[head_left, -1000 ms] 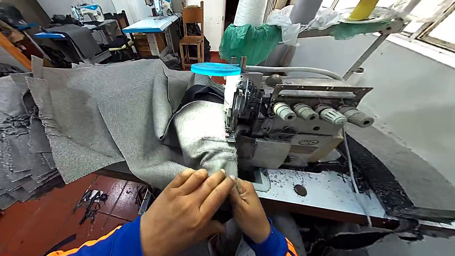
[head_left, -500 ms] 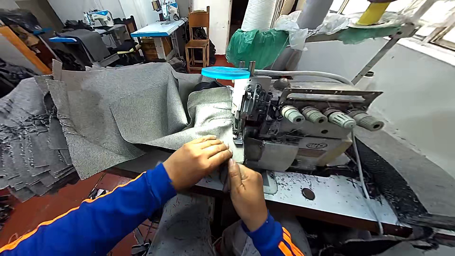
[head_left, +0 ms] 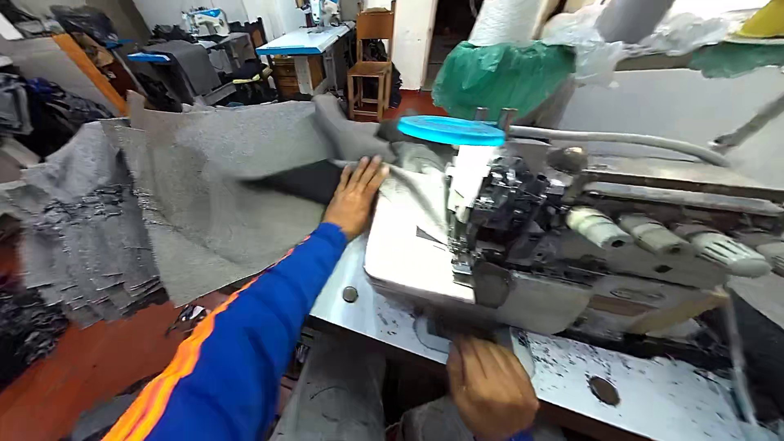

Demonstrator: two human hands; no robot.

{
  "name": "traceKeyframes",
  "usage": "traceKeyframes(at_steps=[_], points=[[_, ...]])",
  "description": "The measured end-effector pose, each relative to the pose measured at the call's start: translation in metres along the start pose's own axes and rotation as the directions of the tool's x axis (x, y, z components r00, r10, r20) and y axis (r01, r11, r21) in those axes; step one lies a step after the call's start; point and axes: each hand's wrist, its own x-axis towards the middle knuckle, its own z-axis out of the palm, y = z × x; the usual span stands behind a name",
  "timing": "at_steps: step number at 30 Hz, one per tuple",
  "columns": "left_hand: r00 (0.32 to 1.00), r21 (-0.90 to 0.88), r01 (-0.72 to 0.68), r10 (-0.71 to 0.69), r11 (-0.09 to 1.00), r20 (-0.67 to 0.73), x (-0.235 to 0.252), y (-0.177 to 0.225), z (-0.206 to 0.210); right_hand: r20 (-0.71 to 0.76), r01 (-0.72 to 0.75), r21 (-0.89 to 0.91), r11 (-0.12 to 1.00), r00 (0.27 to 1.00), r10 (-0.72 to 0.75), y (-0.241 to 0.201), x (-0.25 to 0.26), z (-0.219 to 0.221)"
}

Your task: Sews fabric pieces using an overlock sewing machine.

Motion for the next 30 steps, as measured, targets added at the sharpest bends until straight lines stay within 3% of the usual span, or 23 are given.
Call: traceKeyframes(at_steps=[3,5,7,11,14,16,17,19,20,22,23,24,25,27,30], points=[[0.981,0.107,0.170,-0.179,0.980,0.080,0.019,0.003,0.009,0.029,0.002,0.008,1.000,1.000,-0.003,-0.001,-0.001,-0.001],[0.956,0.204,0.192,-0.230,0.960,0.181,-0.004,0.011,-0.015,0.029,-0.005,0.022,1.000,1.000,0.004,-0.002,-0.002,0.001],[0.876,0.315,0.233,-0.339,0.920,0.342,-0.045,0.018,-0.071,0.015,-0.004,0.025,1.000,1.000,0.003,-0.001,-0.002,0.002],[0.765,0.535,0.247,-0.501,0.808,0.404,-0.125,0.007,-0.193,0.029,-0.007,0.041,0.999,1.000,0.006,0.002,-0.004,0.001],[0.717,0.606,0.222,-0.549,0.764,0.429,-0.124,0.002,-0.262,0.063,-0.030,0.066,0.997,0.998,0.026,0.003,-0.002,0.000],[0.630,0.570,0.235,-0.570,0.788,0.528,-0.099,0.012,-0.286,0.088,-0.079,0.203,0.976,0.994,0.062,0.002,0.002,-0.004],[0.622,0.496,0.250,-0.531,0.831,0.575,-0.084,0.021,-0.292,0.115,-0.112,0.328,0.938,0.990,0.078,-0.001,0.005,-0.009],[0.676,0.184,0.329,-0.367,0.926,0.639,-0.059,0.048,-0.287,0.199,-0.188,0.613,0.768,0.977,0.080,-0.018,0.013,-0.023],[0.722,-0.034,0.387,-0.280,0.921,0.633,-0.050,0.065,-0.275,0.265,-0.248,0.736,0.630,0.962,0.069,-0.030,0.017,-0.031],[0.793,-0.442,0.503,-0.194,0.743,0.577,-0.040,0.103,-0.235,0.416,-0.406,0.862,0.303,0.909,0.034,-0.057,0.026,-0.043],[0.816,-0.562,0.518,-0.174,0.646,0.551,-0.037,0.122,-0.212,0.479,-0.481,0.863,0.152,0.876,0.055,-0.070,0.028,-0.046],[0.844,-0.625,0.477,-0.125,0.618,0.521,-0.036,0.136,-0.190,0.541,-0.546,0.838,0.014,0.833,0.112,-0.083,0.030,-0.048],[0.896,-0.647,0.358,-0.054,0.673,0.441,-0.037,0.146,-0.168,0.585,-0.580,0.810,-0.084,0.792,0.173,-0.093,0.035,-0.047],[0.951,-0.570,0.002,0.175,0.821,0.255,-0.041,0.142,-0.133,0.645,-0.615,0.762,-0.201,0.699,0.309,-0.107,0.045,-0.044],[0.899,-0.439,-0.226,0.360,0.869,0.251,-0.046,0.112,-0.114,0.736,-0.643,0.677,-0.359,0.589,0.332,-0.130,0.054,-0.051]])
